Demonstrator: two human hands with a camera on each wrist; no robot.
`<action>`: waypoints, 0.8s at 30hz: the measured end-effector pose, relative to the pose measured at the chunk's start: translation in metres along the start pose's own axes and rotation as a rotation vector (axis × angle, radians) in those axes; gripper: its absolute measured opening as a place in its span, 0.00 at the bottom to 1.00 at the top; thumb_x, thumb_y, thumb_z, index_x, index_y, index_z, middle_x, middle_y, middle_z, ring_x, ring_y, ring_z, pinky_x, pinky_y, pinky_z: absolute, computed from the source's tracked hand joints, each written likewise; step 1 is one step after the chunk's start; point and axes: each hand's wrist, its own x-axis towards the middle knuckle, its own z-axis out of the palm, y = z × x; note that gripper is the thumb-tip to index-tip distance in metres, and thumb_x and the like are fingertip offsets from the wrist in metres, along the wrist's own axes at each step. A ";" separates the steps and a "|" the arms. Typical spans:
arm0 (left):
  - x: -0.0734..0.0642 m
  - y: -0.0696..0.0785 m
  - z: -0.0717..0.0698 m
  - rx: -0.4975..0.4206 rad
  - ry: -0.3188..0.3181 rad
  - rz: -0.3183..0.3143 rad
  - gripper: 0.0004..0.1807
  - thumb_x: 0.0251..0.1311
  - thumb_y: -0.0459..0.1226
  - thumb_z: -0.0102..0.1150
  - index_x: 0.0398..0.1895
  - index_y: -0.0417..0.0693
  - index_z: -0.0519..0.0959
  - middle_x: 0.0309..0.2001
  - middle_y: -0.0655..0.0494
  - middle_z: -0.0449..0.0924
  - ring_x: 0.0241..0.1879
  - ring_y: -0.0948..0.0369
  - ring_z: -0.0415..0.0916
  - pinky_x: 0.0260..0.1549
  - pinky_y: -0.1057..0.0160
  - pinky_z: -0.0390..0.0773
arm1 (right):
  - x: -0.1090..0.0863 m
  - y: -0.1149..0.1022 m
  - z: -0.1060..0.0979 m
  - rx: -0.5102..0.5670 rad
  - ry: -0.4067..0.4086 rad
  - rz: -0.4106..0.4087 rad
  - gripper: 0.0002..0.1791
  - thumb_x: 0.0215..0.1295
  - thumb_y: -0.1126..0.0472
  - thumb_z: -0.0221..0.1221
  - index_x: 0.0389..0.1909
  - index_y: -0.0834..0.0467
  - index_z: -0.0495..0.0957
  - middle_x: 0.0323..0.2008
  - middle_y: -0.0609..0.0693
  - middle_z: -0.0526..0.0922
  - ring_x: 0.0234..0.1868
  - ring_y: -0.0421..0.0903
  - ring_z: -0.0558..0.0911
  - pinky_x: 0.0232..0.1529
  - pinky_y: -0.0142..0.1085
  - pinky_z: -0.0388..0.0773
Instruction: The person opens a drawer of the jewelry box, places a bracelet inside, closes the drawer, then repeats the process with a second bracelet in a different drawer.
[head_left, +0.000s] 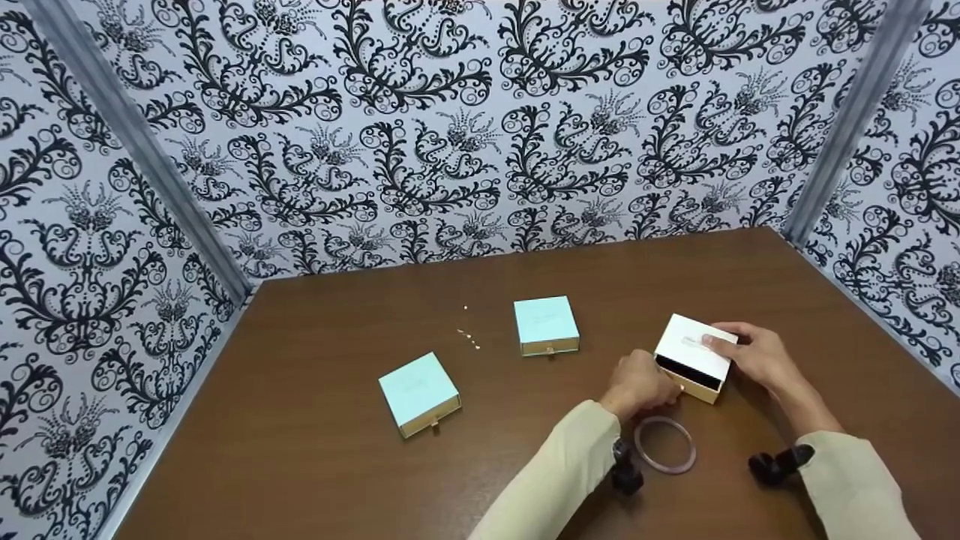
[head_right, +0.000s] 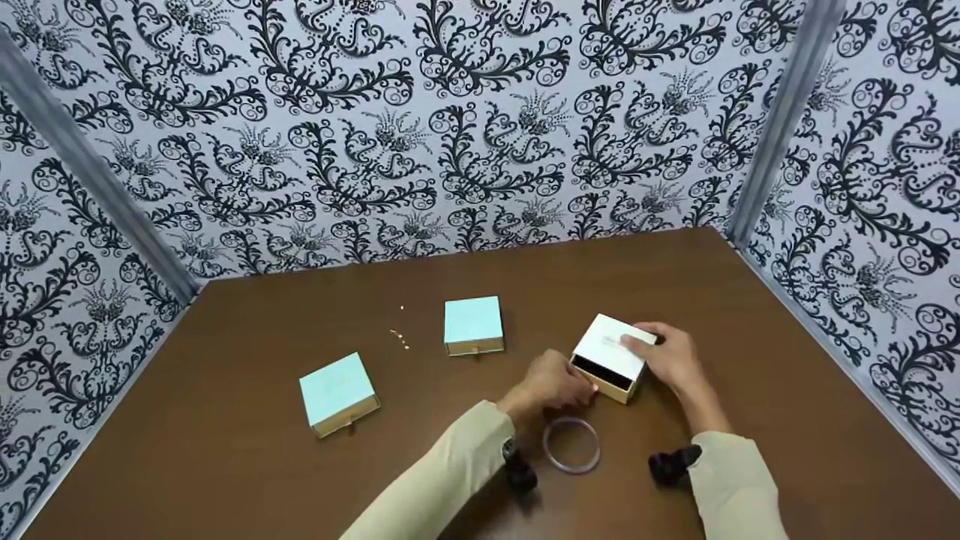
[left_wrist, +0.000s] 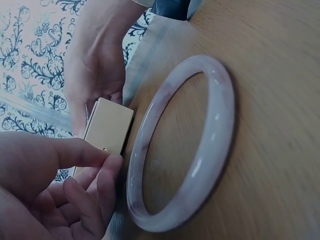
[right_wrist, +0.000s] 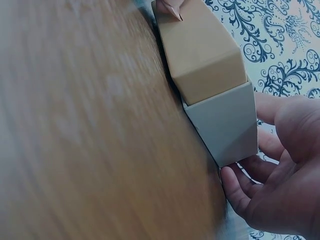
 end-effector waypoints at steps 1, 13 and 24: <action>-0.001 0.000 -0.001 -0.002 -0.003 0.004 0.18 0.52 0.38 0.73 0.08 0.49 0.80 0.08 0.63 0.72 0.08 0.69 0.62 0.12 0.72 0.61 | 0.000 0.000 0.000 0.003 0.001 0.001 0.38 0.69 0.41 0.60 0.64 0.68 0.72 0.65 0.74 0.69 0.55 0.59 0.71 0.40 0.24 0.66; -0.008 0.001 -0.009 0.086 -0.035 0.032 0.17 0.52 0.40 0.74 0.09 0.49 0.82 0.10 0.62 0.77 0.15 0.67 0.68 0.18 0.71 0.66 | -0.001 0.000 0.001 0.015 0.008 0.001 0.38 0.68 0.40 0.59 0.64 0.68 0.72 0.64 0.73 0.71 0.55 0.58 0.71 0.42 0.24 0.66; -0.011 -0.001 -0.010 0.268 0.006 0.096 0.15 0.48 0.44 0.76 0.11 0.48 0.84 0.15 0.61 0.82 0.23 0.67 0.73 0.28 0.71 0.73 | 0.001 0.000 0.001 0.013 -0.017 0.022 0.41 0.69 0.37 0.58 0.66 0.68 0.69 0.67 0.73 0.68 0.59 0.60 0.69 0.49 0.32 0.66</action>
